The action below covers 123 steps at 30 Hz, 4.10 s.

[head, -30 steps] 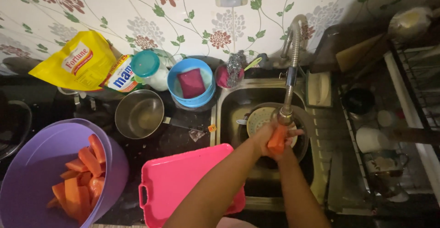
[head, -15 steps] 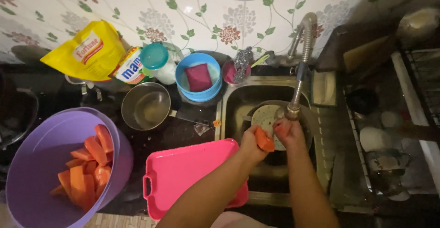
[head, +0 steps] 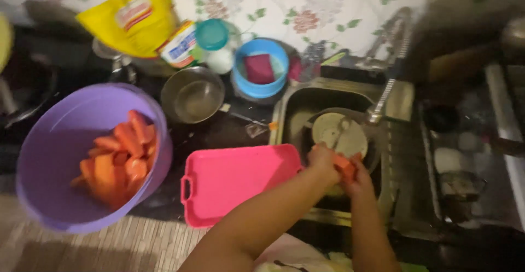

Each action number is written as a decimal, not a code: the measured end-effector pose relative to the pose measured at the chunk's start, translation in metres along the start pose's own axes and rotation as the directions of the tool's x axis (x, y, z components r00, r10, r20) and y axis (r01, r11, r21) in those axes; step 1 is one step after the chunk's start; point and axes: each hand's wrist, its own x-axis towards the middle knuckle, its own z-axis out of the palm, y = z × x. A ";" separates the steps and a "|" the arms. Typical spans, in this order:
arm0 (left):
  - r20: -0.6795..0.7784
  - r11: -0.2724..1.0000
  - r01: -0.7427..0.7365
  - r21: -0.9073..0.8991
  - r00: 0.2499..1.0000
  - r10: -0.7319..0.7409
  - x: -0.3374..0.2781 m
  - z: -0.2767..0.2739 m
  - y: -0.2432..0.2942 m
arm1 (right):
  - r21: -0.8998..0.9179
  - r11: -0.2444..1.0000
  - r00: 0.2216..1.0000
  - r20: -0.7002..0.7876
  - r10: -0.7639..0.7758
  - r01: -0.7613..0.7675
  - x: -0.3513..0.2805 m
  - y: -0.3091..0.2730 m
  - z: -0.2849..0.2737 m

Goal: The person is washing sliced papaya pieces under a kitchen faucet and organizing them into a purple bowl.

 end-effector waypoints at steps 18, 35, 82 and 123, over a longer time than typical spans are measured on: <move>0.271 0.584 -0.807 0.094 0.585 0.765 -0.228 -0.247 0.374 | -0.511 0.859 0.980 0.185 0.069 0.036 -0.216 0.189 0.180; 0.285 -0.177 -0.889 0.423 -0.055 0.957 -0.241 -0.396 0.375 | -0.755 0.416 0.641 0.653 0.404 0.507 -0.314 0.336 0.281; 0.337 0.419 -0.541 0.729 0.817 0.469 -0.115 -0.345 0.193 | 0.422 0.891 0.979 0.035 -0.200 0.167 -0.034 -0.049 0.145; 0.462 0.307 -0.600 0.739 0.782 0.418 -0.131 -0.339 0.180 | -0.608 0.752 0.806 0.563 0.182 0.255 -0.297 0.352 0.280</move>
